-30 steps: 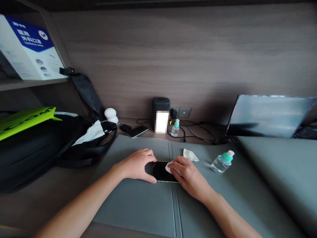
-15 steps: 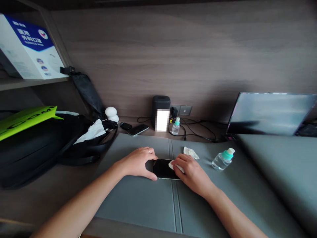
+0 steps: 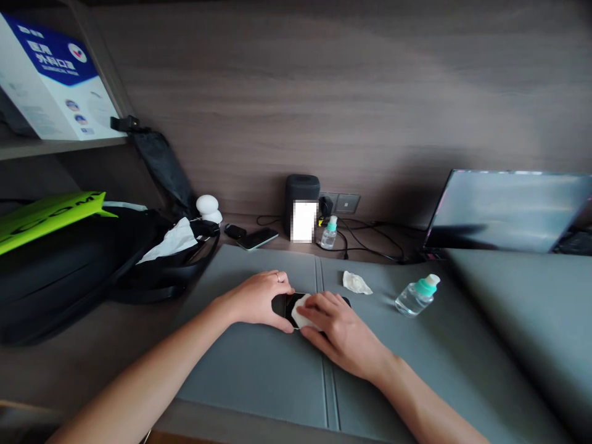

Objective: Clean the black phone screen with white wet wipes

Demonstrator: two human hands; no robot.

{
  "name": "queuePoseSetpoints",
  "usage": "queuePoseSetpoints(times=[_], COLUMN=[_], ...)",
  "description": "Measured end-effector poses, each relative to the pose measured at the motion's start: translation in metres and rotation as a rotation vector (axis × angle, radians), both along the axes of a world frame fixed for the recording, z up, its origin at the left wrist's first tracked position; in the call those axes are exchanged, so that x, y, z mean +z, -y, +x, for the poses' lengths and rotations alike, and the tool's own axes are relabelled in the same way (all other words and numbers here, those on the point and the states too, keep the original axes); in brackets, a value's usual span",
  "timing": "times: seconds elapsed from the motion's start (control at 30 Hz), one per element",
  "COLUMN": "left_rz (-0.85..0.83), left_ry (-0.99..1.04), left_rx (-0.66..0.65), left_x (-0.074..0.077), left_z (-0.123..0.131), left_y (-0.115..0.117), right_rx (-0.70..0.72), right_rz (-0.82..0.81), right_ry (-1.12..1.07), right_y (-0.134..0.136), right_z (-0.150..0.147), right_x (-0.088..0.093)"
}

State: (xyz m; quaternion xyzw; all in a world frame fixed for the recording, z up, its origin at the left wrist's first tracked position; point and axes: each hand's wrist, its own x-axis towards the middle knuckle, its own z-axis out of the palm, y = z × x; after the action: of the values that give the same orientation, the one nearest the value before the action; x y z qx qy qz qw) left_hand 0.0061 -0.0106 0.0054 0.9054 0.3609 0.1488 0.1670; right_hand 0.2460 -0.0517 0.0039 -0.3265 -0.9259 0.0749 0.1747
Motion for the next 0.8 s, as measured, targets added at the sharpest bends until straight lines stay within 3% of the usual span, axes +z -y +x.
queuePoseSetpoints(times=[0.1, 0.3, 0.5, 0.7, 0.8], left_rz=[-0.010, -0.033, -0.022, -0.017, -0.020], left_ry=[-0.012, 0.013, 0.003, 0.005, 0.018], left_rx=[0.003, 0.011, 0.014, 0.005, 0.010], left_x=[0.0005, -0.0010, -0.0006, -0.0017, -0.0027], left_z=[0.0008, 0.0001, 0.0010, 0.0003, -0.0002], left_y=[0.0005, -0.0001, 0.0002, -0.0006, -0.0007], right_rx=[0.056, -0.026, 0.125, -0.020, 0.062], right_rz=[0.000, 0.054, 0.020, 0.054, 0.023], right_ry=[0.001, 0.009, 0.037, 0.016, 0.026], right_y=[0.0019, -0.0010, 0.0058, -0.0015, 0.0026], right_z=[-0.0042, 0.0015, -0.0042, 0.0026, 0.0006], right_x=[0.0038, 0.0063, 0.0057, 0.0044, 0.0058])
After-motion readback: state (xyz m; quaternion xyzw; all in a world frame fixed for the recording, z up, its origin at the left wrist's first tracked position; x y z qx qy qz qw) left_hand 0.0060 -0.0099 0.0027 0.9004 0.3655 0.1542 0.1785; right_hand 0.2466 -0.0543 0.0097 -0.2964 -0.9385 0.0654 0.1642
